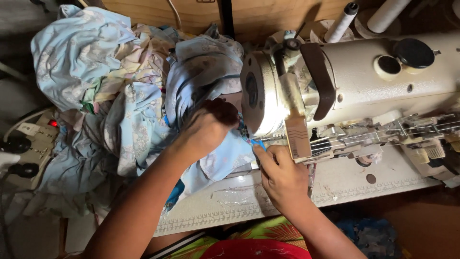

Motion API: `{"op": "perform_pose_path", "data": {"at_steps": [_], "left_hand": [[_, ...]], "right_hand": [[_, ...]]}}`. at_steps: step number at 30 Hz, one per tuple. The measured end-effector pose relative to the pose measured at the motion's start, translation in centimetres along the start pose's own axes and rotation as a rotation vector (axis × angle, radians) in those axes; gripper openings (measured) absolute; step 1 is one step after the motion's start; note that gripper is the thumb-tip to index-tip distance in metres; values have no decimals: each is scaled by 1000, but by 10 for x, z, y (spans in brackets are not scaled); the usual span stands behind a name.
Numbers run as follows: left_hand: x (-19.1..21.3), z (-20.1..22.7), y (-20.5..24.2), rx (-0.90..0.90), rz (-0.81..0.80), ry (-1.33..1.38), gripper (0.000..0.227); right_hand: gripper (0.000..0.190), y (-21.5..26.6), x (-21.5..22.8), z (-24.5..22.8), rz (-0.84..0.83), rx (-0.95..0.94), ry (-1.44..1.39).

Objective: Trimming small fabric components using hand snips at a sewing machine workstation.

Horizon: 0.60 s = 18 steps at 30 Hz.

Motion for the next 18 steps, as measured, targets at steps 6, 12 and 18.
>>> {"op": "perform_pose_path", "data": {"at_steps": [6, 12, 18], "left_hand": [[35, 30, -19, -100, -3, 59, 31], [37, 23, -11, -201, -200, 13, 20], [122, 75, -11, -99, -418, 469, 17]], "right_hand": [[28, -5, 6, -5, -105, 62, 54], [29, 6, 6, 5, -88, 37, -52], [19, 29, 26, 41, -3, -124, -548]]}}
Point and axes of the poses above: each hand's wrist, its own y-axis away from the middle knuckle, its own x-axis out of the back of the hand, z = x × y, the point moved 3 cm from there along -y, towards the middle knuckle, and after that the axes turned 10 degrees about -z, right-handed, at the moved point
